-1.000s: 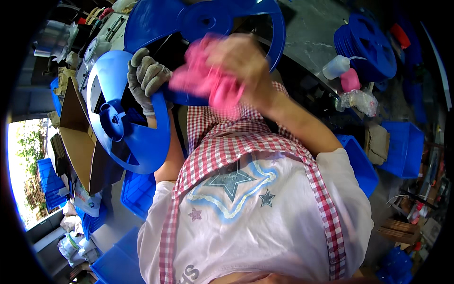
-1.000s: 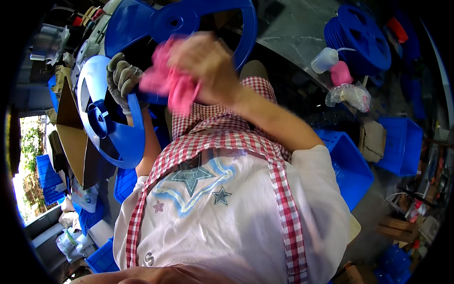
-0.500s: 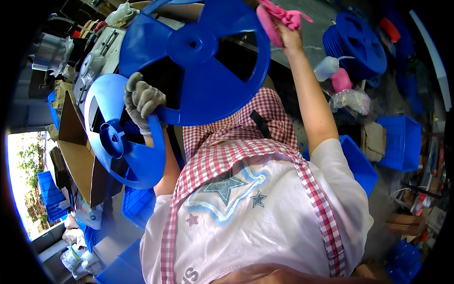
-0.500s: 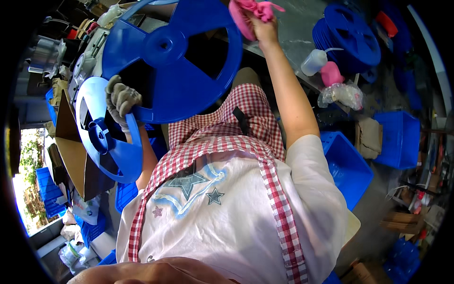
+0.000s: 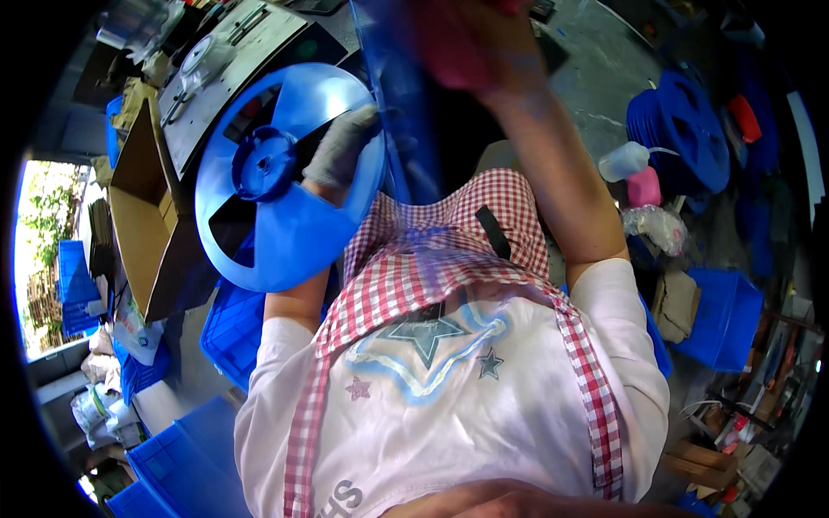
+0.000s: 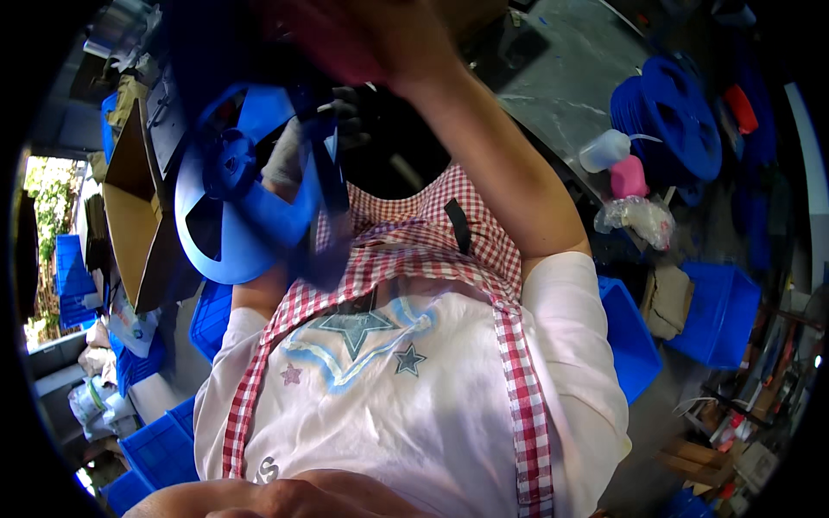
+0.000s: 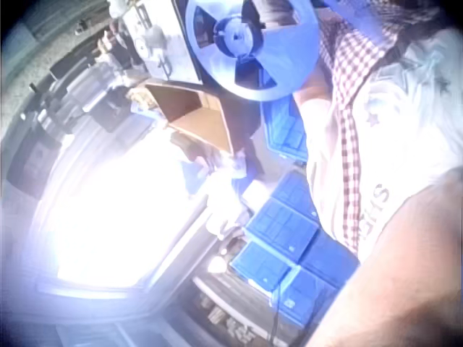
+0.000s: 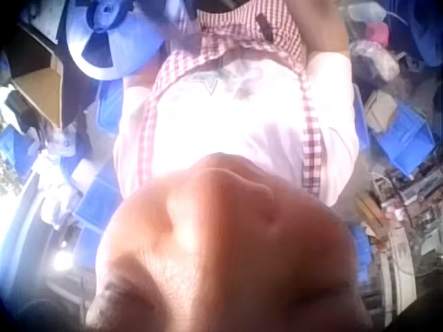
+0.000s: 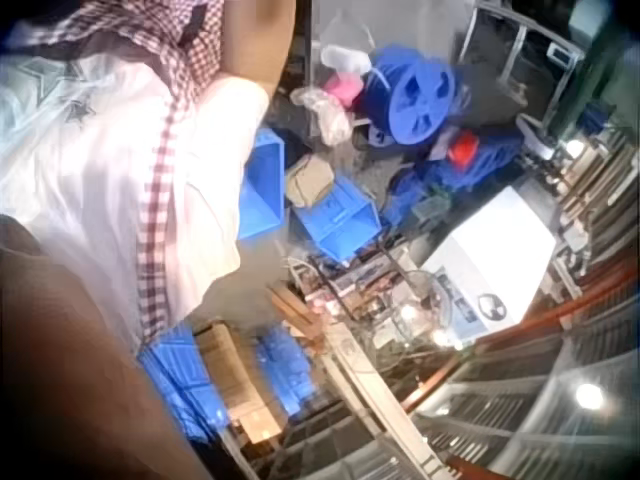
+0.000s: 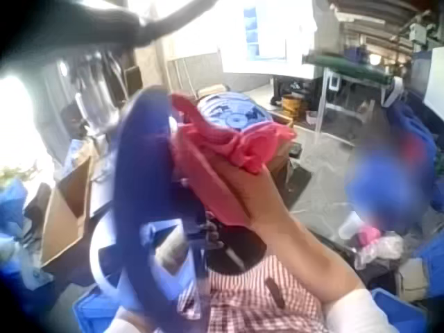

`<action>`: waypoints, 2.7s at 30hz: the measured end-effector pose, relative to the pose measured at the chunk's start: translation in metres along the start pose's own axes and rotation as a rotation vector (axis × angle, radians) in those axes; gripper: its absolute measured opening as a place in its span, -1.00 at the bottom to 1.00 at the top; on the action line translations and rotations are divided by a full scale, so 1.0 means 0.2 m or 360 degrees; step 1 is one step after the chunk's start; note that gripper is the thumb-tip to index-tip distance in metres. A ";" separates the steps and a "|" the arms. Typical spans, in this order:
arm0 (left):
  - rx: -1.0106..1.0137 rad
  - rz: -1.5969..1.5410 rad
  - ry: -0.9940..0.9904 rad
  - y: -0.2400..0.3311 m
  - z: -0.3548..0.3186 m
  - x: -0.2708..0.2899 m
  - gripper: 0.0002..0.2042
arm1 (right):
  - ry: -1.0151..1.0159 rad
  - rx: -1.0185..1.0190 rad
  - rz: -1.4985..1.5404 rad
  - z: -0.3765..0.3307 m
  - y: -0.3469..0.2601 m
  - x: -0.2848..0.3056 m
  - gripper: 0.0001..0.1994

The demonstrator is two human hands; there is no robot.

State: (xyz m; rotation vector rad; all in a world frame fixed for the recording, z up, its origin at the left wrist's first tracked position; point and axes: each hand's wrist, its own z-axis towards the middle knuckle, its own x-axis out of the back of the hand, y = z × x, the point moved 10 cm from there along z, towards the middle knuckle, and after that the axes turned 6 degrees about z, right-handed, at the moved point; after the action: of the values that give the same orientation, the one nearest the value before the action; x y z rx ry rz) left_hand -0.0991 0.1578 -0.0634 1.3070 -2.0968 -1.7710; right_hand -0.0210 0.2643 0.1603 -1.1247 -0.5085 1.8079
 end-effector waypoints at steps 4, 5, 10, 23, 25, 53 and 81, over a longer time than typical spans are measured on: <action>-0.0032 0.0082 -0.0068 -0.02 0.12 -0.06 -0.79 | 0.0203 0.0003 -0.0428 -0.03 0.20 0.29 -0.69; -0.0052 0.0097 -0.0039 -0.01 0.08 -0.07 -0.79 | 0.0275 -0.0127 -0.0520 -0.08 0.31 0.49 -0.60; -0.0060 0.0096 -0.0095 -0.08 0.20 -0.10 -0.80 | 0.0269 -0.0385 0.2353 -0.29 0.21 0.60 -0.41; 0.0004 0.0167 -0.0137 -0.20 0.29 -0.14 -0.81 | 0.1624 -0.0382 0.0715 -1.25 0.52 1.52 -0.41; 0.0019 0.0157 -0.0144 -0.22 0.28 -0.13 -0.81 | 0.1594 -0.0440 0.0729 -1.29 0.59 1.56 -0.41; 0.0458 0.0332 -0.0223 -0.41 -0.01 0.28 -0.83 | 0.1916 -0.0348 0.0302 -0.80 0.78 2.43 -0.68; -0.0220 0.0346 0.0509 0.25 0.25 0.26 -0.84 | 0.0757 -0.0151 0.0061 -0.72 0.21 0.96 -0.01</action>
State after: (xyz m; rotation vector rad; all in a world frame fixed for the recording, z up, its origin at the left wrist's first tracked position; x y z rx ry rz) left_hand -0.1876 0.1597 -0.0602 1.1833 -1.8304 -1.4777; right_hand 0.0517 0.3926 -0.0347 -1.5803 -0.2909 1.4876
